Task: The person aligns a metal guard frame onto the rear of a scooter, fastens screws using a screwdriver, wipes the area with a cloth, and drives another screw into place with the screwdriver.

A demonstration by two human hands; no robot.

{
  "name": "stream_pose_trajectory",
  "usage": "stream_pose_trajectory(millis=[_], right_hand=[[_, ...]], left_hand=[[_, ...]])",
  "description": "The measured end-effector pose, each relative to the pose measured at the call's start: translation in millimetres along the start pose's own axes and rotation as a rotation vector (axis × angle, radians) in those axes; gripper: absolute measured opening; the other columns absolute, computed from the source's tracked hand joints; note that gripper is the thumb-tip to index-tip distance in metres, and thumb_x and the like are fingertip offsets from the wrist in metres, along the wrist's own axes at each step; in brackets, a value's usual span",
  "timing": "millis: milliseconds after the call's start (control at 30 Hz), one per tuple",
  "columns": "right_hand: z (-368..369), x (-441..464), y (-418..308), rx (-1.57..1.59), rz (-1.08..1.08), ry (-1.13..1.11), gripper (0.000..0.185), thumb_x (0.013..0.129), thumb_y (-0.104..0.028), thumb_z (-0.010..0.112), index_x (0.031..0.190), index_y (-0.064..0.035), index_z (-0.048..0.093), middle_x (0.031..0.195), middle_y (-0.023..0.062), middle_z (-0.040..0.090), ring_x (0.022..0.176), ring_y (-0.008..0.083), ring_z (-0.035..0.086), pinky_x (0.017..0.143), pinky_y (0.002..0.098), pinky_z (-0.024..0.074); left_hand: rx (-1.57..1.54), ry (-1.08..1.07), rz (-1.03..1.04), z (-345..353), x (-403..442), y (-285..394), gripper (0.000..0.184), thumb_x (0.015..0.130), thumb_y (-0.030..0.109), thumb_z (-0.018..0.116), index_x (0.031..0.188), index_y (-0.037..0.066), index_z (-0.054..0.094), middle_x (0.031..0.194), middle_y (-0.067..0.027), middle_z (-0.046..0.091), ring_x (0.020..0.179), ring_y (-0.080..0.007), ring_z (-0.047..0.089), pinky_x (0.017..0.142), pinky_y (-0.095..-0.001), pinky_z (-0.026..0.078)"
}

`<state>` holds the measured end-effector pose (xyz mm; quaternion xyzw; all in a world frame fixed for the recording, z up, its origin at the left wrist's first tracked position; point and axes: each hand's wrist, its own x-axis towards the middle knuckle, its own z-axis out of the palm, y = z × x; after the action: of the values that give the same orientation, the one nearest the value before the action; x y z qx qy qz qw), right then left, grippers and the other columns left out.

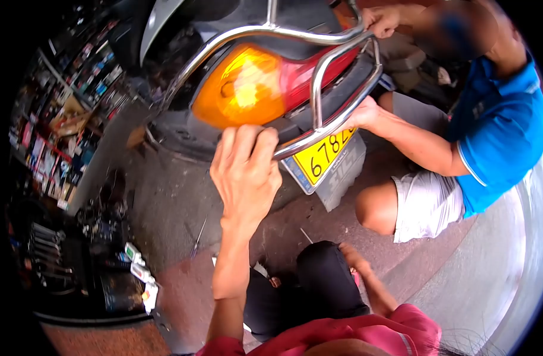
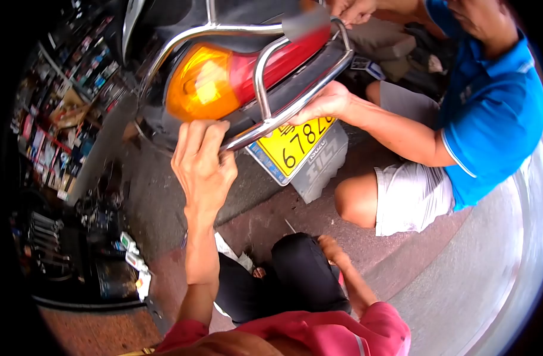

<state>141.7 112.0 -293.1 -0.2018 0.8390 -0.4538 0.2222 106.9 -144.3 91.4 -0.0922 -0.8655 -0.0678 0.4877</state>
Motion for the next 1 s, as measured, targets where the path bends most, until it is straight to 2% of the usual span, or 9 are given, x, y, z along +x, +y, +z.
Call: stream_pose_trajectory(millis=[100,167,233,333,467,633,767,833,1000], right_hand=[[-107.0,-2.5,-171.2,0.297,-0.006,0.022,0.018,0.093,-0.014,0.059,0.083,0.0000,0.064,0.076,0.0114,0.063,0.069,0.0210,0.059,0.064,0.0335,0.0470],[-135.5,4.8,-253.1,0.411,-0.700,0.553,0.027,0.092,-0.012,0.058,0.069,0.0018,0.058,0.068,0.0084,0.060,0.060,0.0158,0.055,0.057,0.0270,0.0448],[-159.6,16.2,-322.3,0.397,-1.163,0.831,0.027,0.091,-0.013,0.057,0.070,0.0031,0.058,0.069,0.0096,0.060,0.061,0.0191,0.057,0.055,0.0316,0.0445],[-166.9,76.9,-377.9,0.230,-1.488,1.052,0.031,0.082,-0.025,0.063,0.068,0.0007,0.055,0.069,0.0103,0.058,0.059,0.0238,0.055,0.059,0.0347,0.0440],[-165.5,99.5,-390.5,-0.207,-1.641,1.179,0.040,0.076,-0.039,0.067,0.064,-0.0045,0.050,0.068,0.0088,0.056,0.057,0.0238,0.053,0.063,0.0360,0.0432],[-168.8,111.2,-387.7,-0.266,-1.745,1.238,0.054,0.079,-0.054,0.061,0.060,-0.0051,0.048,0.067,0.0084,0.056,0.056,0.0237,0.053,0.063,0.0376,0.0446],[-164.2,118.3,-382.0,-0.151,-1.697,1.395,0.037,0.088,-0.029,0.050,0.062,-0.0024,0.051,0.070,0.0106,0.059,0.058,0.0248,0.056,0.063,0.0389,0.0471],[-168.9,113.2,-377.5,-0.188,-1.642,1.368,0.036,0.088,-0.027,0.049,0.062,-0.0021,0.052,0.071,0.0112,0.060,0.059,0.0251,0.056,0.064,0.0396,0.0476],[-169.6,114.8,-370.1,-0.041,-1.606,1.290,0.021,0.083,-0.019,0.060,0.071,-0.0037,0.054,0.074,0.0090,0.065,0.062,0.0230,0.058,0.066,0.0403,0.0489]], left_hand=[[-0.019,0.014,-0.065,-1.8,-8.0,-8.4,0.043,0.056,-0.003,0.062,0.098,0.003,0.064,0.095,-0.0090,0.059,0.088,-0.0313,0.056,0.078,-0.0414,0.047],[-0.036,0.011,-0.057,-4.9,-6.7,-11.0,0.043,0.056,-0.004,0.061,0.098,0.003,0.064,0.096,-0.0090,0.060,0.089,-0.0315,0.056,0.079,-0.0417,0.047],[-0.027,0.021,-0.065,-4.2,-5.0,-8.9,0.042,0.056,-0.004,0.061,0.097,0.003,0.064,0.093,-0.0089,0.060,0.086,-0.0318,0.057,0.074,-0.0416,0.048],[-0.012,-0.003,-0.063,-10.4,-1.6,-4.9,0.040,0.057,-0.002,0.061,0.097,0.004,0.065,0.093,-0.0081,0.061,0.084,-0.0314,0.058,0.068,-0.0410,0.050],[-0.041,0.005,-0.061,-8.7,0.4,-6.8,0.039,0.058,0.002,0.060,0.097,0.004,0.065,0.092,-0.0081,0.061,0.083,-0.0316,0.059,0.066,-0.0416,0.050],[-0.033,0.019,-0.029,-0.1,5.9,-7.5,0.037,0.057,0.000,0.059,0.093,0.003,0.067,0.087,-0.0080,0.061,0.080,-0.0312,0.060,0.064,-0.0405,0.051],[0.025,0.017,-0.031,4.8,10.6,-2.2,0.036,0.057,-0.002,0.059,0.091,0.003,0.067,0.084,-0.0077,0.061,0.078,-0.0303,0.061,0.063,-0.0398,0.051],[0.059,0.033,-0.027,9.4,11.8,-1.8,0.036,0.056,-0.002,0.060,0.092,0.003,0.067,0.084,-0.0074,0.061,0.078,-0.0298,0.062,0.062,-0.0394,0.052],[0.040,-0.001,-0.082,14.6,14.9,2.4,0.039,0.054,-0.003,0.058,0.092,0.000,0.069,0.086,-0.0103,0.063,0.079,-0.0313,0.063,0.067,-0.0387,0.053]])
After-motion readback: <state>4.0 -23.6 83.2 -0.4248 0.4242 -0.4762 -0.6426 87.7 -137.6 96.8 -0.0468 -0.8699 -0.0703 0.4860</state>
